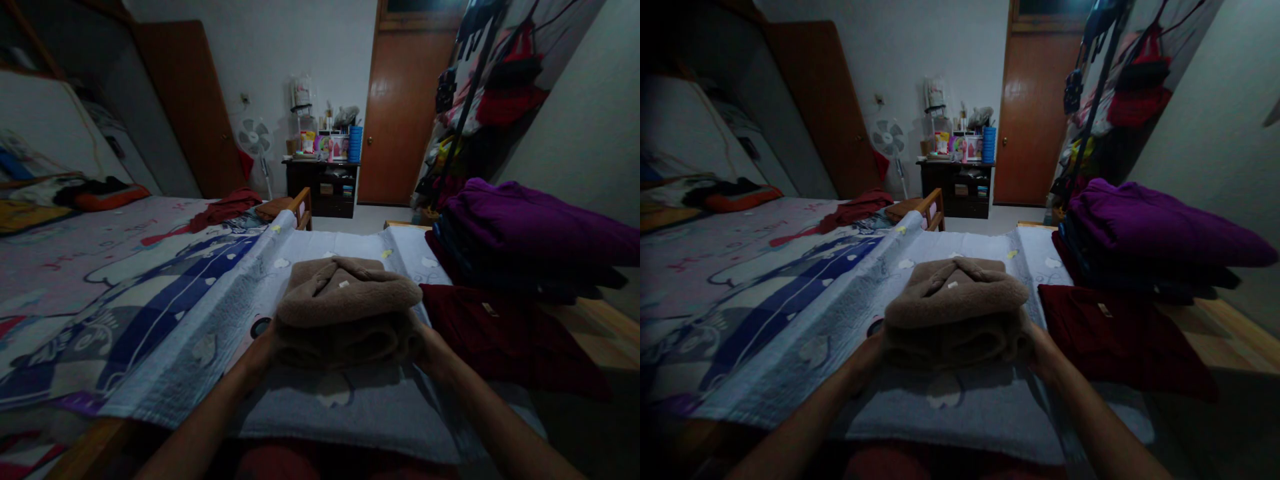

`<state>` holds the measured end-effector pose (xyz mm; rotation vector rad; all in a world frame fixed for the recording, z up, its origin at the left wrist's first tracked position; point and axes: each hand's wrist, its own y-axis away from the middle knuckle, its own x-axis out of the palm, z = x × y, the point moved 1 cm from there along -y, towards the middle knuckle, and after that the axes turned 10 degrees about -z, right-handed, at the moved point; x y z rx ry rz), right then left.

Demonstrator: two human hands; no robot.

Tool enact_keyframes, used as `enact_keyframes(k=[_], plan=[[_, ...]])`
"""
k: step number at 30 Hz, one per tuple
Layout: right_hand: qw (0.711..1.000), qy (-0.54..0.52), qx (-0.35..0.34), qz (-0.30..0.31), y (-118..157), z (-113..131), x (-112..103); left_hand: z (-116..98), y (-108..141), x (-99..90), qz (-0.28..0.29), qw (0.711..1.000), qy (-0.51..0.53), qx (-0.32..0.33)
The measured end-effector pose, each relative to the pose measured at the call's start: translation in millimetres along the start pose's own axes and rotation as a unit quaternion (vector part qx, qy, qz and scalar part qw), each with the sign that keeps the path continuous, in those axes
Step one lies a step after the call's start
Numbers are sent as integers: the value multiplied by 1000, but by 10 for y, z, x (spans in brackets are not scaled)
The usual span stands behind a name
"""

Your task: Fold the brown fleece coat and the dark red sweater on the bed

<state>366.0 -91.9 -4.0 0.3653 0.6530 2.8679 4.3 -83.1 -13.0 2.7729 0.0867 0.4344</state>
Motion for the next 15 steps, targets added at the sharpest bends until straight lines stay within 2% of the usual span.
enact_keyframes(k=[2,3,6,8,12,15], plan=[[995,-93,17,11,57,-17,54,72,109,111,23,994,83,-75],[991,-129,25,19,81,-15,72,82,149,163,27,987,130,-90],[975,-213,48,53,139,-13,93,53,232,274,31,953,291,-81],[961,-256,50,87,176,-34,97,40,273,324,51,932,352,-76],[942,-299,18,153,263,-151,112,116,344,458,123,919,366,-75],[945,-239,-10,221,328,-272,168,196,373,601,150,921,355,-58]])
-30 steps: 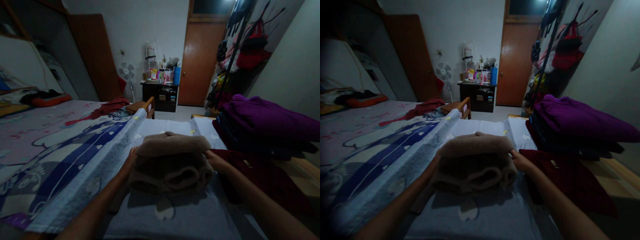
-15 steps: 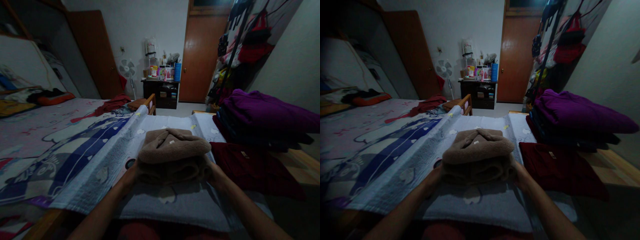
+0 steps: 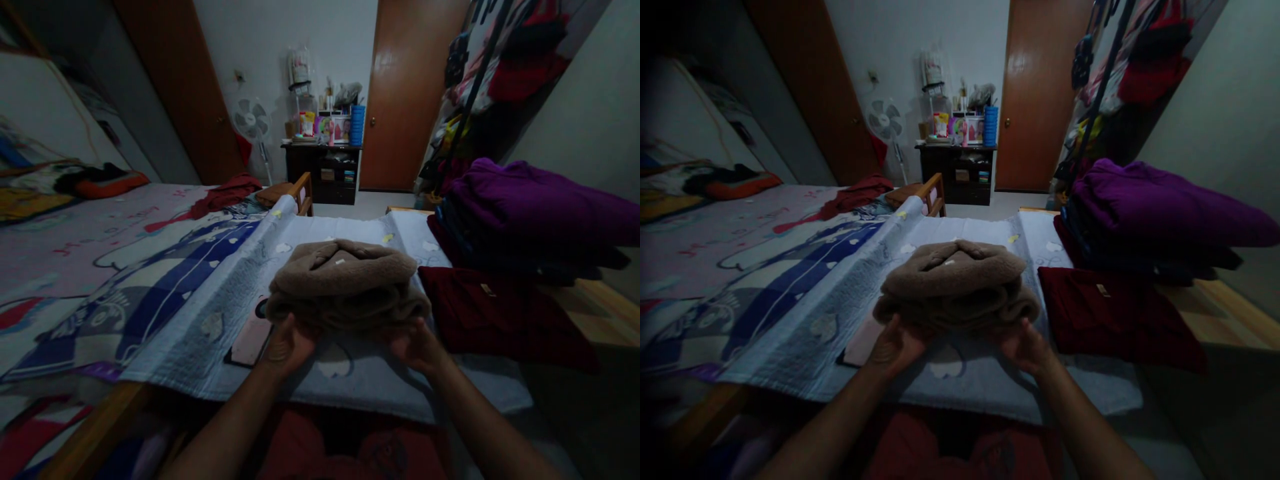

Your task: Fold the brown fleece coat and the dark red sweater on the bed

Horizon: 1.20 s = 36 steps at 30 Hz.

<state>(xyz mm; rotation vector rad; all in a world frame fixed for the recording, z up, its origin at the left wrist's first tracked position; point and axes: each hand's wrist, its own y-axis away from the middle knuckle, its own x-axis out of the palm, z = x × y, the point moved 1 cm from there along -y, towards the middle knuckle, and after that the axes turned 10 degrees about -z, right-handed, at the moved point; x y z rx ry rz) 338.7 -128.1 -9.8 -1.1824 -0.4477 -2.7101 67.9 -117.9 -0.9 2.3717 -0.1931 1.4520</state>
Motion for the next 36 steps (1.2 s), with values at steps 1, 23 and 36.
enact_keyframes(k=[1,23,36], plan=[[999,29,5,16,9,-46,17,44,-10,23,2,1000,-5,0],[965,159,190,-82,264,-579,211,201,211,-227,-128,952,-219,-172],[643,682,-270,-222,296,952,481,-724,178,718,-14,702,-691,175]])
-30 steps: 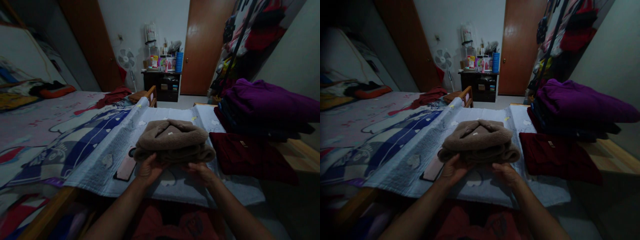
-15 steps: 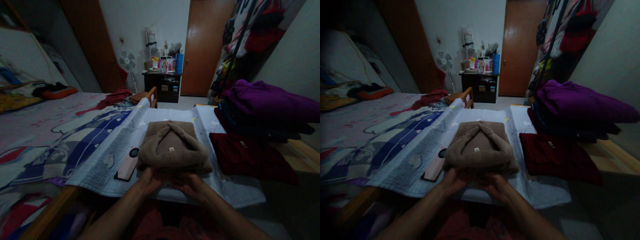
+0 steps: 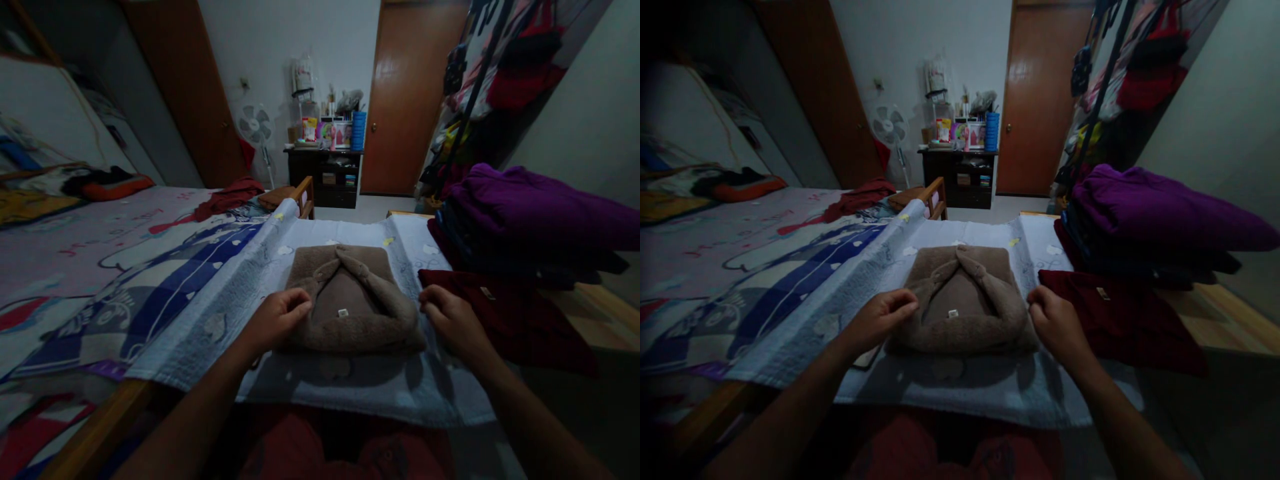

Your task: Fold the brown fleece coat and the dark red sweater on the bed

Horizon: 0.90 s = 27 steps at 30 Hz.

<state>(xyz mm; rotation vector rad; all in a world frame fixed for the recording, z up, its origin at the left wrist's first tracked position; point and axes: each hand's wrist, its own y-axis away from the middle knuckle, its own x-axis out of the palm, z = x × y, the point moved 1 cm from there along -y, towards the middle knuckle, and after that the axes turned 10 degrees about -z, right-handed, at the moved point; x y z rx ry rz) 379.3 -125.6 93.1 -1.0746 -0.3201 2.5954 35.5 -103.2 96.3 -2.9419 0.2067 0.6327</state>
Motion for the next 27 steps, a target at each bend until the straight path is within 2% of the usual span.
enact_keyframes(k=[2,4,7,10,13,15,19,21,23,25,27], plan=[[996,44,-57,-50,-151,121,146,-88,-153,186,-30,995,-21,94],[990,58,-121,-33,-228,190,381,-90,-241,402,-3,987,-22,161],[972,115,-187,82,-166,168,751,47,-236,673,93,972,-80,201],[937,179,-228,197,57,50,1012,256,-137,832,157,959,-157,176],[924,208,-256,195,262,-56,1121,391,-63,899,168,956,-185,156],[921,212,-266,190,316,-78,1124,401,-72,894,165,958,-173,162],[913,215,-264,225,150,60,1015,282,-287,764,199,952,-134,188],[912,210,-249,248,-48,215,955,217,-479,660,162,960,-117,195],[925,198,-212,246,-273,382,947,191,-683,571,72,969,-112,209],[944,176,-201,195,-466,511,1023,221,-851,538,6,966,-137,221],[951,158,-229,136,-574,551,1186,306,-955,575,1,959,-186,212]])
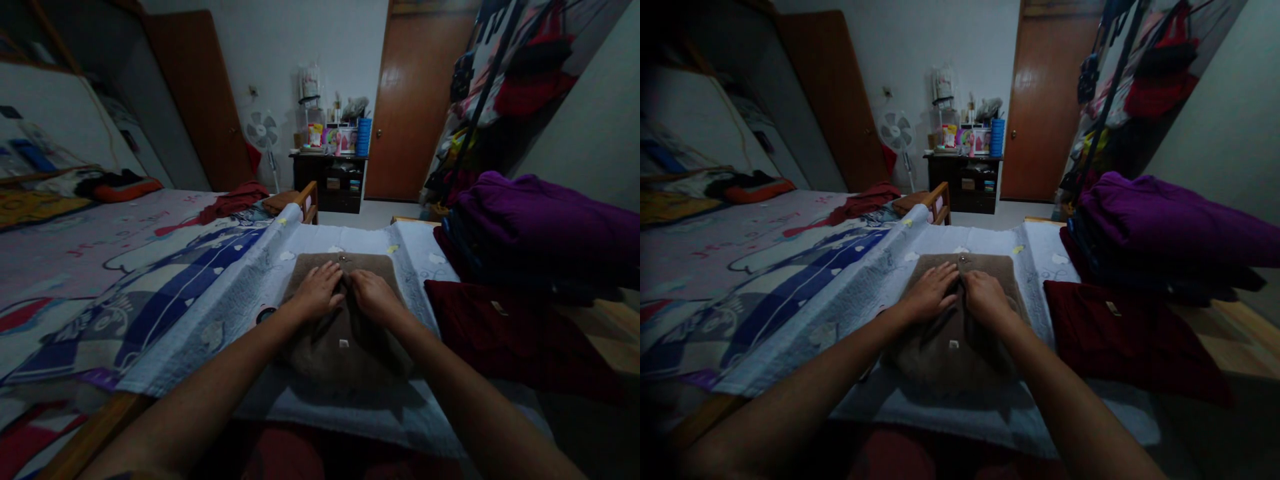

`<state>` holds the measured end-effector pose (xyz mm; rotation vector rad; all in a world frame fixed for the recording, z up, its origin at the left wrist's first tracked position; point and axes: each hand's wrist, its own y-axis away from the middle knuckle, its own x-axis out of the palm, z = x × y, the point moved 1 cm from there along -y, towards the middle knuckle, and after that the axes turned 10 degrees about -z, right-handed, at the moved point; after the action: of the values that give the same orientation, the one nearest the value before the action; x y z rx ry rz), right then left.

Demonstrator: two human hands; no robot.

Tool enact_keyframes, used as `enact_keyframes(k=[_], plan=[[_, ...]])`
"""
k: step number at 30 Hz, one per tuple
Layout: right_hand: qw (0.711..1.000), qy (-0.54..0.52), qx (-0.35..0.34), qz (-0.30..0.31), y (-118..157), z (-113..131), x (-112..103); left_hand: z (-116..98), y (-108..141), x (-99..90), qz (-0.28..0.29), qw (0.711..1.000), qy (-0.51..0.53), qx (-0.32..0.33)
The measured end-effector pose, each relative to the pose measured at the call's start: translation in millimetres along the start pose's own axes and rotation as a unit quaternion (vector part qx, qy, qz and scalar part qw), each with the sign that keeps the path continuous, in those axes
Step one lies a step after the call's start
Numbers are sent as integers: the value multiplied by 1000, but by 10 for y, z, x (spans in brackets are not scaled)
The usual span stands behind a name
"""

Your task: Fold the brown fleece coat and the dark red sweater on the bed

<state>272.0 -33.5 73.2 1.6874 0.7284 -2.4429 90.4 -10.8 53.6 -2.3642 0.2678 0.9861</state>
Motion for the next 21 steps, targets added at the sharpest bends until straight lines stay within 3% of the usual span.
enact_keyframes(k=[3,7,15,21], plan=[[999,31,-1,-36,-48,-39,331,123,30,186,53,996,-72,-26],[998,57,-9,-14,66,-147,677,212,148,393,72,988,-132,-30],[998,67,-4,0,103,-171,751,286,237,537,62,976,-211,7],[996,92,-7,-7,120,-165,787,341,286,620,50,947,-317,28]])
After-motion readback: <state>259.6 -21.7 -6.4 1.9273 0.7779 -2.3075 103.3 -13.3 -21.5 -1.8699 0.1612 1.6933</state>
